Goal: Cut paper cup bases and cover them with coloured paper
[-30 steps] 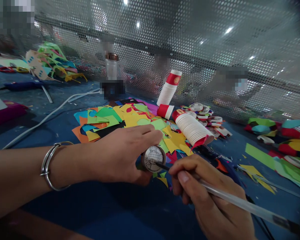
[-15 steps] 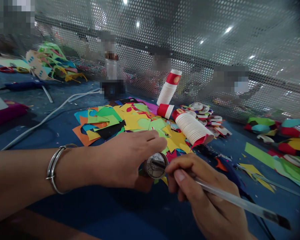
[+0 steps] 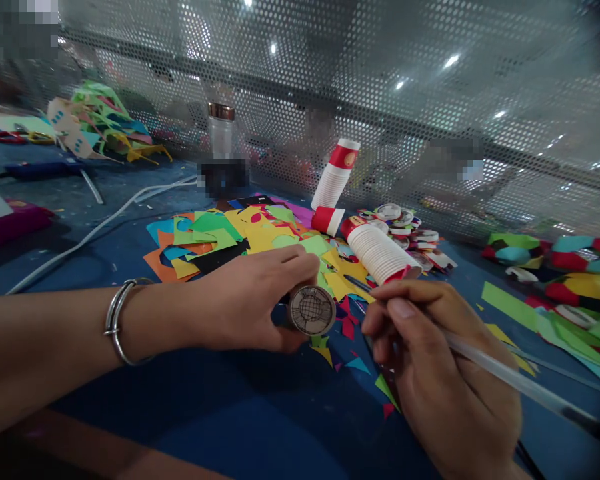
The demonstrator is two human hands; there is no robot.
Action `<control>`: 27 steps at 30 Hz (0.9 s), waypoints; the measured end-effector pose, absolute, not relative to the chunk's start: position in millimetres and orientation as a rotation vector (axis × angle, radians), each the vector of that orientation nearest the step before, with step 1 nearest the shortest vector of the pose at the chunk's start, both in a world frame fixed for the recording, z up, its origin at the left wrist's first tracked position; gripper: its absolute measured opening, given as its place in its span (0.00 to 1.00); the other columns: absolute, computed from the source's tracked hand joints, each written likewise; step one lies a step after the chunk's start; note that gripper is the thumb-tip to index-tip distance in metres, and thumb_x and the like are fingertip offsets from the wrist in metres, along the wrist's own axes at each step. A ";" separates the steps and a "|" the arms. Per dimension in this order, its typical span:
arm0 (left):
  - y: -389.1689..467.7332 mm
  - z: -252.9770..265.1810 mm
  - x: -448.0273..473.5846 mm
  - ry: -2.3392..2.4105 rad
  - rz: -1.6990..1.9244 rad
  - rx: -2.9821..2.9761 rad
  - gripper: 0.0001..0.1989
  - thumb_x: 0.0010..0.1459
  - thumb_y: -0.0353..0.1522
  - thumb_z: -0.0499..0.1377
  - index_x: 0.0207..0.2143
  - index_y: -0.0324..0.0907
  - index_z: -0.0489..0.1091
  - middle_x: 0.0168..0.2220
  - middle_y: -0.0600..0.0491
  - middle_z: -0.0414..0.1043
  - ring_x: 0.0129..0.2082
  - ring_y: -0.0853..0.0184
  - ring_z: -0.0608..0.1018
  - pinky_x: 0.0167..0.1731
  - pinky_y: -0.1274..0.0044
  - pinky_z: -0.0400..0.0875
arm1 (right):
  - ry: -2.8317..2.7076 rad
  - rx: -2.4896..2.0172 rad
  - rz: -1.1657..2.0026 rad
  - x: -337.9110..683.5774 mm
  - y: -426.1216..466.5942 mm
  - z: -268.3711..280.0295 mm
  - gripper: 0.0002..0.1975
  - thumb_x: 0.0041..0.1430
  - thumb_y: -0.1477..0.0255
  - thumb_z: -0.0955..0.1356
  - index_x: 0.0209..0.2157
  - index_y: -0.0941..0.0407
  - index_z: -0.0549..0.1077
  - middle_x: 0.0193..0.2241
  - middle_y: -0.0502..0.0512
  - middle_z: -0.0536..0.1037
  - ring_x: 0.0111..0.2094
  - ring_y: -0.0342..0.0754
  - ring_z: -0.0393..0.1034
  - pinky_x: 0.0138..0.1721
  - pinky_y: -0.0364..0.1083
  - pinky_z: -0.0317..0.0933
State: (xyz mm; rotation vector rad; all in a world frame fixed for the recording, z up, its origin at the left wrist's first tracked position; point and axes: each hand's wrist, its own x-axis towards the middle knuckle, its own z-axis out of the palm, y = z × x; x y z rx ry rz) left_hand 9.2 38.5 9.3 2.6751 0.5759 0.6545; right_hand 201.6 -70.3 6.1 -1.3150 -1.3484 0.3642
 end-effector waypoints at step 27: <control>42.4 9.4 9.7 0.520 0.925 2.497 0.22 0.53 0.33 0.66 0.47 0.43 0.62 0.48 0.49 0.67 0.43 0.64 0.73 0.40 0.73 0.71 | -1.450 -1.596 0.409 212.3 -51.1 3.7 0.14 0.65 0.58 0.68 0.37 0.54 0.75 0.23 0.47 0.70 0.21 0.41 0.61 0.22 0.42 0.55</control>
